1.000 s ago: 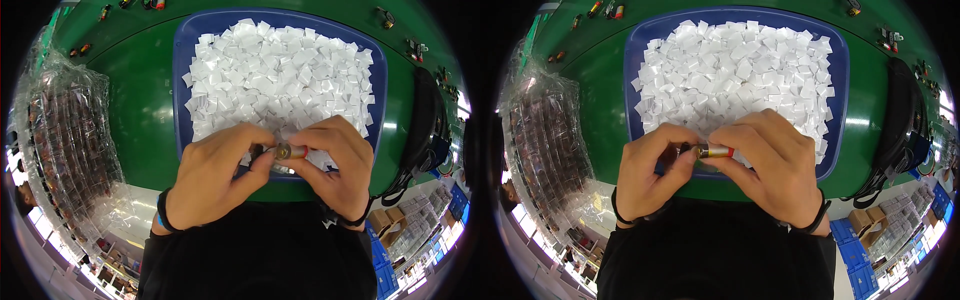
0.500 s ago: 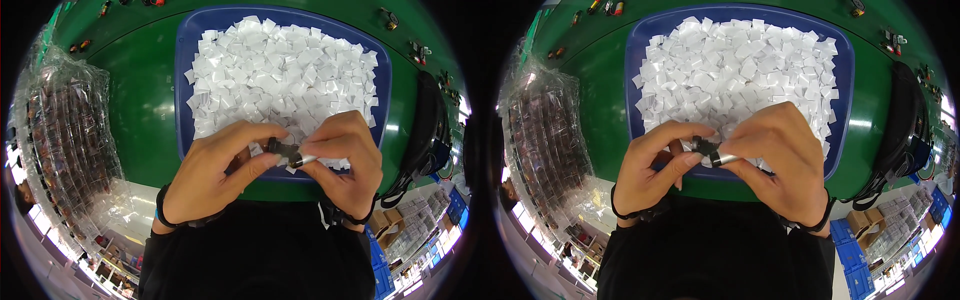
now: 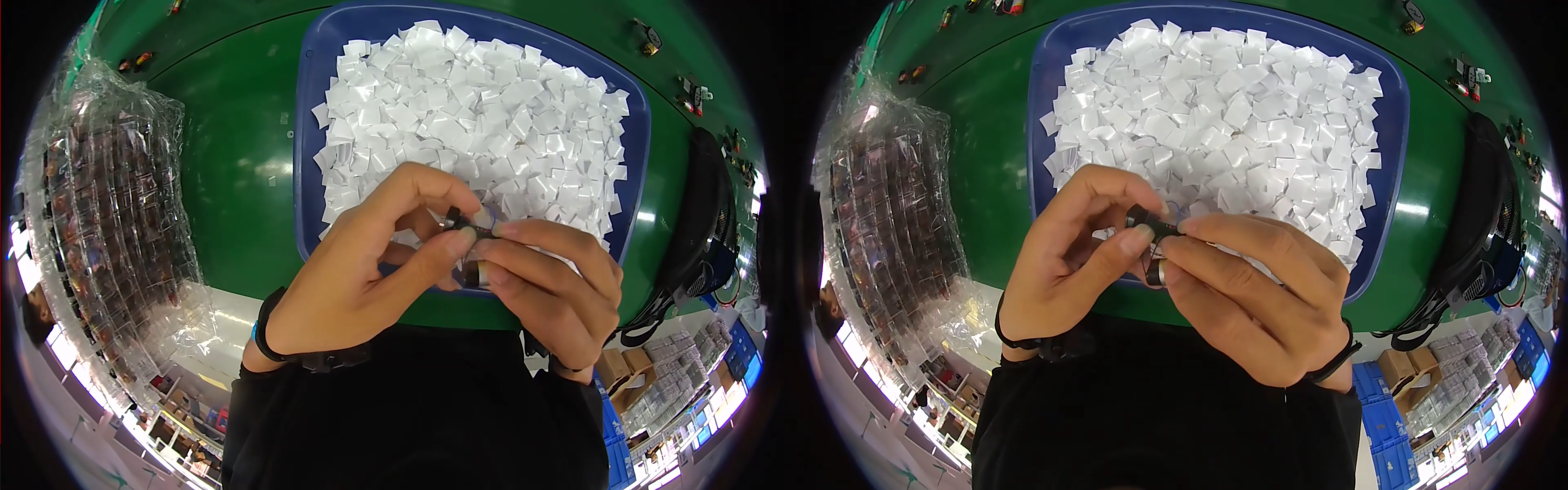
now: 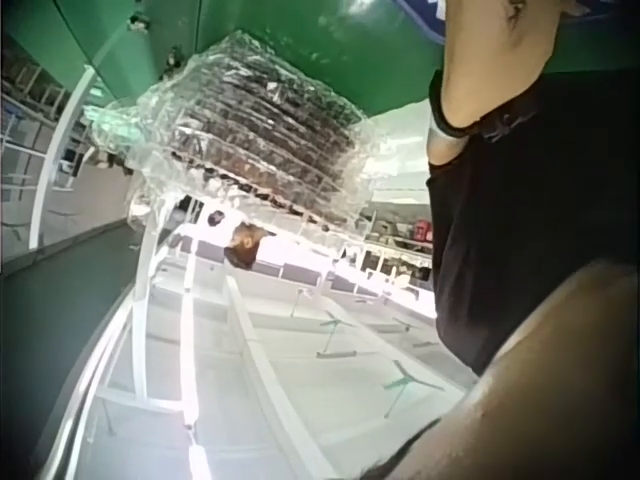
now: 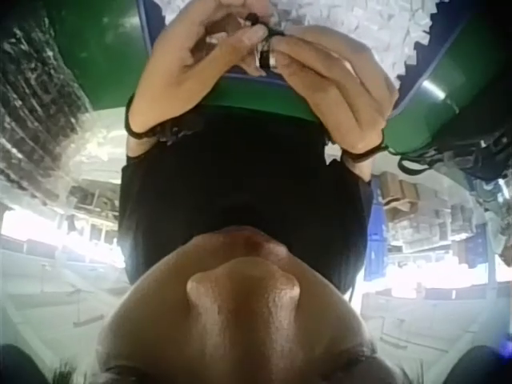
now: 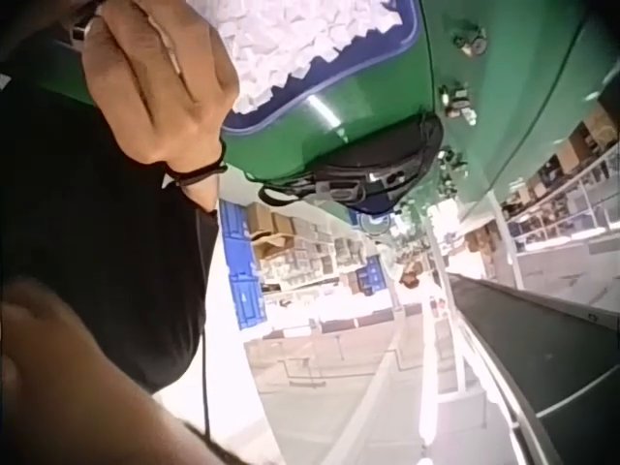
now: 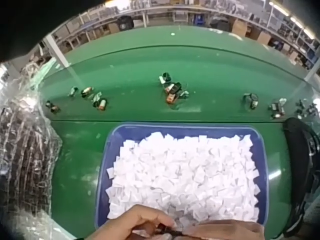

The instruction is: The person picks up a circuit board and a battery, wraps a white adhesive strip around them by hand, and places the assembly on the table. After repeating this process for several units, the person places the finished assemblies into a plastic tray.

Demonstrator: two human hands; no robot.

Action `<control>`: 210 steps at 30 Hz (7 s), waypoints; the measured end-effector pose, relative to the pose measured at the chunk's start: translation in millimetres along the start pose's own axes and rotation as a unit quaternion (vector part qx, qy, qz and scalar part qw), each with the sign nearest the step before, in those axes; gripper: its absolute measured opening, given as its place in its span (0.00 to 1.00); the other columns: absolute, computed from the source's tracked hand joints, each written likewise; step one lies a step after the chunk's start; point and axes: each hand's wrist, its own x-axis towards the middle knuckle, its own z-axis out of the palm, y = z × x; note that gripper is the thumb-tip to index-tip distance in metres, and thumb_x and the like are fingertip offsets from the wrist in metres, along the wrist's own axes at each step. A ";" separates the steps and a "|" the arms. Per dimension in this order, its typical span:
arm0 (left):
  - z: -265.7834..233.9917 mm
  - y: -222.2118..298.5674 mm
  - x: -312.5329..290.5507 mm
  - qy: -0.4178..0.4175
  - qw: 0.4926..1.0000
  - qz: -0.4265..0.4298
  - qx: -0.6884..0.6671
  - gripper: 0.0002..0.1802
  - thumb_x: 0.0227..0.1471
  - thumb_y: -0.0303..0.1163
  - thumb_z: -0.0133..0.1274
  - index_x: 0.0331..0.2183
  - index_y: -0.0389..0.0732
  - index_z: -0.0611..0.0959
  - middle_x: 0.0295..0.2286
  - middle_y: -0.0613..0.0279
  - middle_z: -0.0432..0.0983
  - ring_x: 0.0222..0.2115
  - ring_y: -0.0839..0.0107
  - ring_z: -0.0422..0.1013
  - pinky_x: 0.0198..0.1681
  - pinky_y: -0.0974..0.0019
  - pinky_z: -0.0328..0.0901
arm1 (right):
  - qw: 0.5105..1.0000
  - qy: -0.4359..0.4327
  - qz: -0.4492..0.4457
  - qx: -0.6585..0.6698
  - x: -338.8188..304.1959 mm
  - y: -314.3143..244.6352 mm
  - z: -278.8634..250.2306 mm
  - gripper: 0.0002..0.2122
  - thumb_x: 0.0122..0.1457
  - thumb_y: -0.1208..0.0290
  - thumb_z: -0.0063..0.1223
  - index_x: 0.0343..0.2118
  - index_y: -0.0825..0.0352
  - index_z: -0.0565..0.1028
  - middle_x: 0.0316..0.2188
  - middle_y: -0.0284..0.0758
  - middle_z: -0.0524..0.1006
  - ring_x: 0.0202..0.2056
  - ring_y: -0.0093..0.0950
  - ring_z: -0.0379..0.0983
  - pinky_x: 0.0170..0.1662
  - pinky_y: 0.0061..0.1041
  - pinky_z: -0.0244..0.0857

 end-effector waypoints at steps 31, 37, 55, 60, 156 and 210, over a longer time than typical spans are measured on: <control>4.9 -1.5 2.1 -0.025 0.998 0.008 0.052 0.21 0.56 0.17 0.54 0.52 0.34 0.74 0.48 0.59 0.74 0.44 0.74 0.74 0.43 0.72 0.74 | 0.991 0.046 -0.012 -0.128 -3.2 -0.8 0.6 0.09 0.39 0.81 0.64 0.22 0.69 0.73 0.30 0.39 0.84 0.36 0.34 0.79 0.31 0.28 0.79; 4.1 -0.8 3.6 -0.009 0.997 0.000 0.081 0.21 0.55 0.19 0.57 0.51 0.34 0.74 0.45 0.58 0.77 0.42 0.73 0.76 0.42 0.72 0.74 | 0.994 0.003 -0.017 -0.104 8.1 -8.6 -4.1 0.13 0.40 0.82 0.70 0.24 0.71 0.73 0.31 0.45 0.83 0.36 0.38 0.78 0.33 0.33 0.79; -2.1 -17.8 4.6 0.016 0.991 0.124 -0.046 0.21 0.53 0.18 0.60 0.50 0.31 0.77 0.47 0.49 0.77 0.46 0.66 0.76 0.47 0.67 0.73 | 0.963 0.051 0.253 0.074 -2.5 -19.3 9.7 0.14 0.46 0.77 0.71 0.33 0.75 0.77 0.23 0.38 0.77 0.20 0.23 0.73 0.24 0.19 0.63; -9.9 -20.8 10.1 0.027 0.958 0.254 0.126 0.21 0.51 0.28 0.64 0.45 0.27 0.79 0.41 0.42 0.79 0.43 0.58 0.77 0.47 0.61 0.70 | 0.966 0.079 0.239 0.062 -3.5 -20.0 15.2 0.14 0.47 0.76 0.71 0.34 0.75 0.77 0.22 0.39 0.76 0.20 0.24 0.73 0.23 0.18 0.62; -7.9 14.0 7.7 0.020 0.997 -0.071 0.024 0.12 0.56 0.28 0.60 0.41 0.35 0.79 0.31 0.63 0.79 0.28 0.73 0.74 0.31 0.72 0.69 | 0.988 0.038 0.137 0.057 -3.4 -10.2 -1.1 0.14 0.43 0.85 0.69 0.36 0.72 0.80 0.30 0.42 0.80 0.27 0.31 0.78 0.27 0.22 0.70; -19.0 5.4 -7.9 -0.010 0.989 0.063 0.137 0.22 0.43 0.29 0.71 0.42 0.38 0.82 0.26 0.67 0.80 0.22 0.83 0.68 0.25 0.78 0.63 | 0.962 -0.077 0.158 0.210 7.2 -3.3 -14.1 0.14 0.39 0.75 0.72 0.32 0.67 0.81 0.32 0.34 0.81 0.42 0.36 0.72 0.39 0.30 0.69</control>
